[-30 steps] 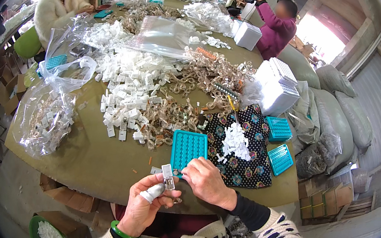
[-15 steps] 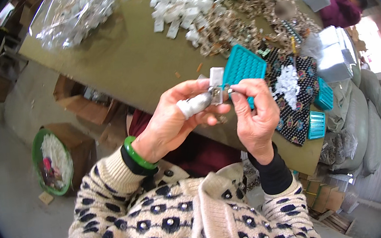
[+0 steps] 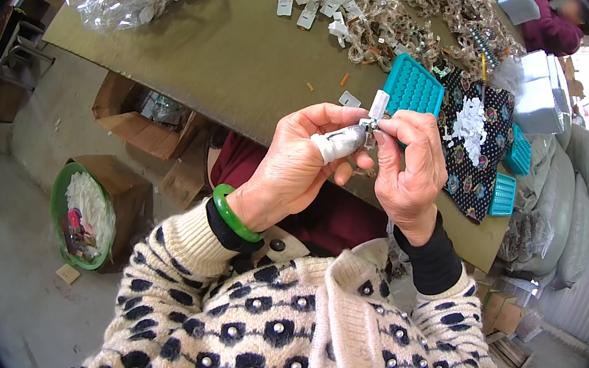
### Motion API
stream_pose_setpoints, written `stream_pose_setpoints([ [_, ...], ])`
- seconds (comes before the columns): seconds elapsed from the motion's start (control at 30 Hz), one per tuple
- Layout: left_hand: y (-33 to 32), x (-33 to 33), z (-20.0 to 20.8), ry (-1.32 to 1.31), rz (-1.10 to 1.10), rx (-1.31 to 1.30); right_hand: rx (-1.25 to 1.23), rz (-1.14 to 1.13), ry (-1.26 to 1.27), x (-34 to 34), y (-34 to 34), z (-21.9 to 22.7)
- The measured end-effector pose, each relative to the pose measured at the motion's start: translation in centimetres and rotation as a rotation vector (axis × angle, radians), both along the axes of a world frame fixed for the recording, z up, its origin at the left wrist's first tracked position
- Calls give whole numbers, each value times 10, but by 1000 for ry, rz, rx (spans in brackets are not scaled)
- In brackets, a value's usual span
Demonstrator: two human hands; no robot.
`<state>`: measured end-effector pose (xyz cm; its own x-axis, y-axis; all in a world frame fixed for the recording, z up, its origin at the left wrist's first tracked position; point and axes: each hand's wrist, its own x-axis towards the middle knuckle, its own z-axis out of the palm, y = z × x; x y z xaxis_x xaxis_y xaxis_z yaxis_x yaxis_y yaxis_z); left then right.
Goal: The person repeatedly picks small white plastic housings and metal pins from a table, inserts the pins into the housings, and places the assembled units into a blue tray. The person handles items one at a time and continues the cycle throughout the clip.
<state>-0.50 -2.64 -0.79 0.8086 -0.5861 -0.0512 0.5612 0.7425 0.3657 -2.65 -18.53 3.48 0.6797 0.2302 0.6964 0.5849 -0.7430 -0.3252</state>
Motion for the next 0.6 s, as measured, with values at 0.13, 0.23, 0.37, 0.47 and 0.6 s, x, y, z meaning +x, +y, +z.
stream_pose_setpoints([
  [0.13,2,0,3,1,4,47,-26,66,96,1,-6,6],
  [0.23,3,0,6,-20,5,107,112,92,294,-2,-9,10],
  [0.37,0,-1,7,-87,13,155,976,162,846,-9,-8,10],
  [0.47,-2,-1,7,-183,38,184,1276,211,1012,-11,-7,9],
  [0.6,-4,-2,5,-202,58,237,1326,239,1030,-12,-7,6],
])
